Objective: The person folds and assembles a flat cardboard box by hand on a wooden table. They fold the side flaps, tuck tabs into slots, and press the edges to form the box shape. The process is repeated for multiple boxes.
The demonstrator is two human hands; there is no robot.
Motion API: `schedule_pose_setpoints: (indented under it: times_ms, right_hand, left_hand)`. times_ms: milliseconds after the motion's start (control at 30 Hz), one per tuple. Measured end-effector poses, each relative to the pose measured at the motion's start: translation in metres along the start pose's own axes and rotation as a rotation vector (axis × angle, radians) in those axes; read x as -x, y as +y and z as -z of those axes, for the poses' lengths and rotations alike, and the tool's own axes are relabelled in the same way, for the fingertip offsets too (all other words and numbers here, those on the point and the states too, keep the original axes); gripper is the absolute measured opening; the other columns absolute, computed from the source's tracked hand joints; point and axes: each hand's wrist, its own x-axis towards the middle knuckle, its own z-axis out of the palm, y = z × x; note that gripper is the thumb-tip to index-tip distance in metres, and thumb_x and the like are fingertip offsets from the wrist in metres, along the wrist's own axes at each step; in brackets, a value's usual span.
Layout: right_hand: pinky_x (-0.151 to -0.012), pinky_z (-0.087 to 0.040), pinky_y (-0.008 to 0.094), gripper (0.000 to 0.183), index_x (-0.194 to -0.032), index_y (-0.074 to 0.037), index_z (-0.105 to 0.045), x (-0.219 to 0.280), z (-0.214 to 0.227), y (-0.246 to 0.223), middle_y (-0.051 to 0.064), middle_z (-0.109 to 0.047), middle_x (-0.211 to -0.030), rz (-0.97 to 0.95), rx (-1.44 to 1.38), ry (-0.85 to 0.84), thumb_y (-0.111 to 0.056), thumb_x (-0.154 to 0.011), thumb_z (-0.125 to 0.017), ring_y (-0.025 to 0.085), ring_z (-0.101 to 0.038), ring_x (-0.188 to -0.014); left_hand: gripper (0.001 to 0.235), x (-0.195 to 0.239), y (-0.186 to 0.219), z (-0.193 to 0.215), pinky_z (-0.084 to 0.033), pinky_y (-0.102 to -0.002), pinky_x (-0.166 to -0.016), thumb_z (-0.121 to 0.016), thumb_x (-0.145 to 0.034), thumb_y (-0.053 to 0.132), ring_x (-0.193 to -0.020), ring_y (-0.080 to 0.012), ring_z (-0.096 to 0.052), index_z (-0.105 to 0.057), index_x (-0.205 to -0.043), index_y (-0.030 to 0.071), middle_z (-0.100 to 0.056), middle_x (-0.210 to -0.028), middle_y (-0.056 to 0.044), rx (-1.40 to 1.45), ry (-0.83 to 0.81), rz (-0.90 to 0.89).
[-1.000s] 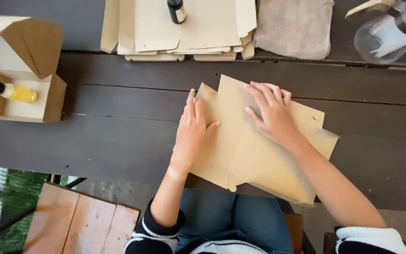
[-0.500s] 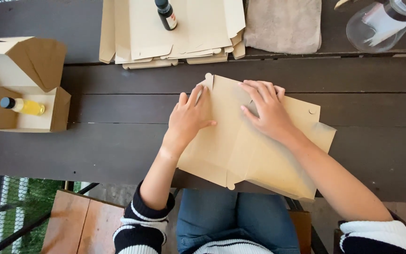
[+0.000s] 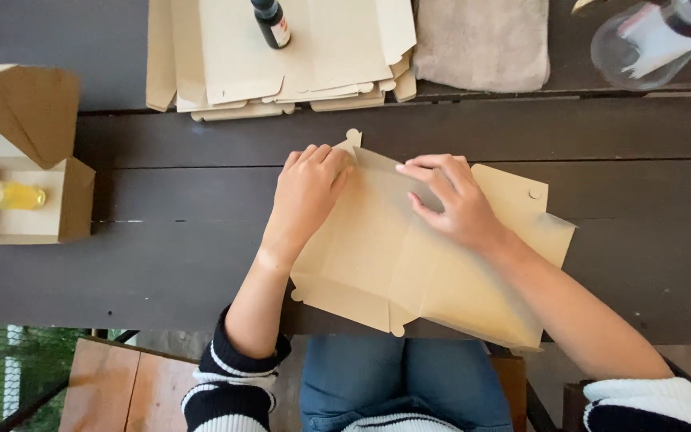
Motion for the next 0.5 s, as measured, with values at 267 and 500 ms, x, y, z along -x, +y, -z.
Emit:
schedule_pose_setpoints:
  times_ms: [267, 500]
  right_hand:
    - [-0.076, -0.057, 0.04, 0.02, -0.106, -0.007, -0.077, -0.01, -0.003, -0.007, 0.01, -0.074, -0.097, 0.087, -0.27, -0.034, -0.001, -0.087, -0.075, 0.032, -0.073, -0.089]
    - [-0.072, -0.059, 0.04, 0.013, -0.1, -0.008, -0.075, -0.019, 0.004, -0.012, 0.01, -0.075, -0.088, 0.06, -0.227, -0.148, 0.0, -0.09, -0.072, 0.029, -0.075, -0.086]
  left_hand:
    - [0.035, -0.007, 0.021, 0.024, -0.049, -0.033, -0.091, -0.066, -0.093, 0.016, -0.09, -0.0178, -0.067, -0.058, -0.127, 0.016, -0.068, -0.09, -0.001, -0.144, 0.204, -0.038]
    - [0.014, -0.007, 0.032, 0.023, -0.046, -0.032, -0.081, -0.08, -0.085, 0.018, -0.087, -0.0203, -0.06, -0.071, -0.095, 0.013, -0.059, -0.094, -0.003, 0.106, 0.182, -0.192]
